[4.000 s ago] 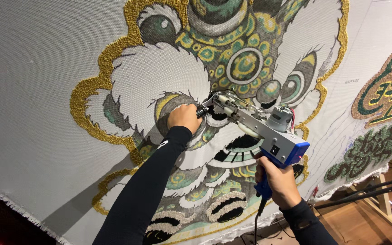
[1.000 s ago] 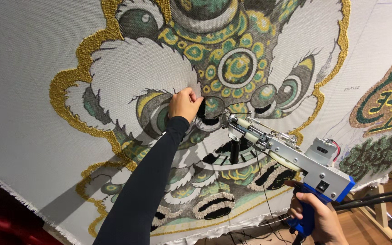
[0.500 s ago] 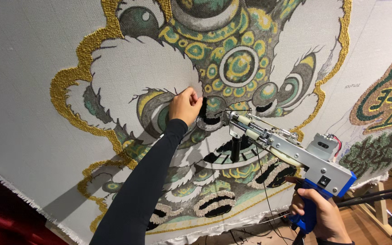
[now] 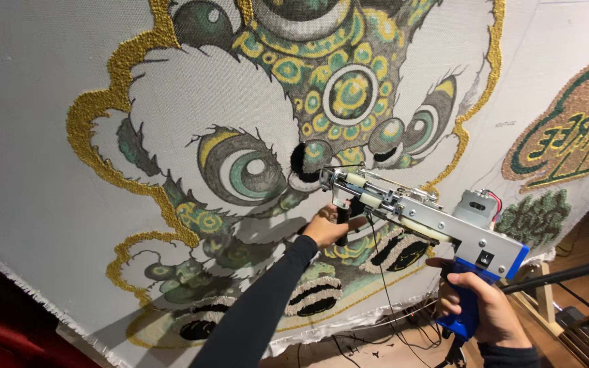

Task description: The person uses a handheld tufting gun to apply yarn into a stretched canvas, following a pre-printed design of a stylized face. They guide the tool with both hands to create the textured pattern.

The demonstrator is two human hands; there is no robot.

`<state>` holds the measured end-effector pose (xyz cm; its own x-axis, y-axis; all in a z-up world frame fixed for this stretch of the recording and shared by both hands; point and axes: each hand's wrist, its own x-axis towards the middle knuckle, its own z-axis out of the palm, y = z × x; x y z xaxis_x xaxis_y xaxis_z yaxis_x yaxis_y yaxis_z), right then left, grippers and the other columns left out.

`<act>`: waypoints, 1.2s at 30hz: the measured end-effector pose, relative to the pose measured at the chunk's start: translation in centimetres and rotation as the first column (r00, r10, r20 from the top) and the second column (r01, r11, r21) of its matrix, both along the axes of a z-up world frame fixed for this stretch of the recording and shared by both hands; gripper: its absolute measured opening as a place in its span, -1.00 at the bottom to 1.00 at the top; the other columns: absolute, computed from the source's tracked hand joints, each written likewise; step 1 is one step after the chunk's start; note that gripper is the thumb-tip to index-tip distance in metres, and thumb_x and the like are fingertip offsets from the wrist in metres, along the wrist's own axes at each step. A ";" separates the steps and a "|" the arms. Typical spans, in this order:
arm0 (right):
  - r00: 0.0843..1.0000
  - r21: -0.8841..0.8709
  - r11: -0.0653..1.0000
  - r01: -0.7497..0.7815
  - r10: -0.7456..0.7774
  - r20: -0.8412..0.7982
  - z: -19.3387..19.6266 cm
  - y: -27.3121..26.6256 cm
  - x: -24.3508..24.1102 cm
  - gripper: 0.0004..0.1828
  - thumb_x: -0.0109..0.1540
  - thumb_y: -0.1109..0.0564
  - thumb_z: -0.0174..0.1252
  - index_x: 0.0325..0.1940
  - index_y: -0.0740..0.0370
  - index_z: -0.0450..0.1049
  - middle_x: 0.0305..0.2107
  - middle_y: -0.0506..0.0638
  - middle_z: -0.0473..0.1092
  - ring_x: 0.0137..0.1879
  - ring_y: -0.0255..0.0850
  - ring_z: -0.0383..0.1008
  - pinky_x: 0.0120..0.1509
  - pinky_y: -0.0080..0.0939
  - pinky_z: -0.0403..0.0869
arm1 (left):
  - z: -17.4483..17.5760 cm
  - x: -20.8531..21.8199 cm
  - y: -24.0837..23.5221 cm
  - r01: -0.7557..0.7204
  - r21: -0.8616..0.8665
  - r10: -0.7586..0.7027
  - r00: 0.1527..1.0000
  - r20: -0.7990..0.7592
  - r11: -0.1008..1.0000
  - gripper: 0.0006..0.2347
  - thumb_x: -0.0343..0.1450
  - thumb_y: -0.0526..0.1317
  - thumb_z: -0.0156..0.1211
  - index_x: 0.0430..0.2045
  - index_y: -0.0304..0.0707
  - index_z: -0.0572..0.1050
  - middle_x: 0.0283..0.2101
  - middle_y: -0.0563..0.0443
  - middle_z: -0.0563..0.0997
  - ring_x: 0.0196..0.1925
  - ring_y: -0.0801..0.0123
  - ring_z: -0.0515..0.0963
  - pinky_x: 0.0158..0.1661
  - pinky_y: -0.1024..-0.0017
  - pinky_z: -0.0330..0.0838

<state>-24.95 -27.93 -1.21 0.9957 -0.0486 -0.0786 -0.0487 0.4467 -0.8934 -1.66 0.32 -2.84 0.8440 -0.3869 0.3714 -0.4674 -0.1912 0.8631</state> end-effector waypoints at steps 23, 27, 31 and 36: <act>0.986 -0.083 0.987 -0.135 0.125 -0.109 1.5 -2.9 -3.9 -0.70 0.22 0.07 0.07 -0.12 0.39 0.36 -0.71 -0.06 0.18 -0.61 -0.23 0.19 -0.51 -0.06 0.29 | -1.0 -7.8 -2.8 -0.031 -0.034 0.019 0.954 -0.299 0.999 -0.63 0.35 0.05 0.32 -0.21 -0.29 0.70 -0.55 0.05 0.64 -0.58 0.53 0.59 -0.50 0.52 0.44; 0.986 -0.079 0.991 -0.112 0.100 -0.135 2.0 -2.0 -4.3 -0.60 0.14 0.08 0.06 0.00 0.31 0.50 -0.71 -0.11 0.18 -0.63 -0.28 0.17 -0.51 -0.14 0.25 | -1.6 -7.6 -2.5 -0.020 -0.092 -0.008 0.955 -0.297 0.996 -0.65 0.33 0.02 0.34 -0.24 -0.31 0.70 -0.50 0.04 0.68 -0.58 0.50 0.61 -0.48 0.50 0.49; 0.987 -0.097 0.991 -0.090 0.076 -0.144 3.2 -1.0 -4.9 -0.56 0.12 0.09 0.07 0.03 0.31 0.52 -0.71 -0.11 0.17 -0.63 -0.27 0.16 -0.50 -0.13 0.26 | -1.8 -7.9 -2.1 -0.015 -0.099 -0.013 0.961 -0.276 0.995 -0.65 0.33 0.02 0.34 -0.26 -0.34 0.71 -0.43 0.07 0.71 -0.58 0.49 0.60 -0.48 0.50 0.48; 0.992 -0.120 0.986 -0.117 0.109 -0.069 3.1 -1.2 -5.1 -0.59 0.16 0.10 0.11 0.01 0.41 0.47 -0.68 -0.09 0.18 -0.61 -0.26 0.19 -0.50 -0.17 0.25 | -1.1 -8.7 -1.9 -0.017 -0.063 -0.003 0.951 -0.309 0.998 -0.62 0.36 0.03 0.33 -0.18 -0.35 0.68 -0.46 -0.02 0.67 -0.59 0.49 0.59 -0.49 0.50 0.47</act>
<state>-30.06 -29.11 1.90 0.9888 0.0508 -0.1406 -0.1495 0.3218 -0.9349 -10.31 -1.62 -3.99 0.9238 -0.3649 0.1159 -0.1751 -0.1334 0.9755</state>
